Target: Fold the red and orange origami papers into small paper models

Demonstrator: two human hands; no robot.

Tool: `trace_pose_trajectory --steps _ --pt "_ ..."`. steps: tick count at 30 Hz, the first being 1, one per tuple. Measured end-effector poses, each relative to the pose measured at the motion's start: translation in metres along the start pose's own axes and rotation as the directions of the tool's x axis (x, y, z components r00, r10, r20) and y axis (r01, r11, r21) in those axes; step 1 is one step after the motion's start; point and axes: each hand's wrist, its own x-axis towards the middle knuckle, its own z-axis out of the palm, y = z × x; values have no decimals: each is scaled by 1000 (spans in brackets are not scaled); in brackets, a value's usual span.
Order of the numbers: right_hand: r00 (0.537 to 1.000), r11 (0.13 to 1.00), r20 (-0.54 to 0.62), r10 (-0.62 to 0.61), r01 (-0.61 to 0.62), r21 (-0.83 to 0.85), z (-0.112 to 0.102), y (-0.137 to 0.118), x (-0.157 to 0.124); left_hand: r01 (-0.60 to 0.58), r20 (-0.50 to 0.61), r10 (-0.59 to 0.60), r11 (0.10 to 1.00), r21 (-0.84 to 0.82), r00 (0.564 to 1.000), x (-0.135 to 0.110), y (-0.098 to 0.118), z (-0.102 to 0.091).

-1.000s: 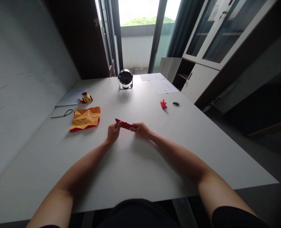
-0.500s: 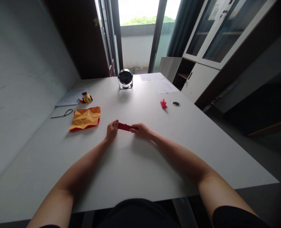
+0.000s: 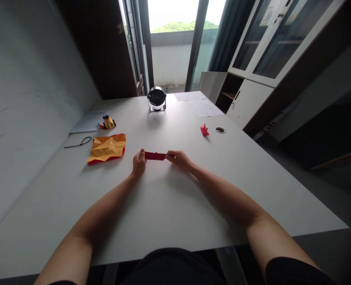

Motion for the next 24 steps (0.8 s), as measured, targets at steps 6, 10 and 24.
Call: trace_pose_trajectory --steps 6,10,24 --pt "981 992 -185 64 -83 -99 -40 24 15 14 0 -14 1000 -10 1000 4 0 -1" --pt "899 925 -401 178 -292 -243 -81 58 18 16 32 -16 1000 -15 999 4 -1 0" --pt "585 613 -720 373 -738 -282 -123 106 0 6 67 -7 1000 15 998 5 -1 3"
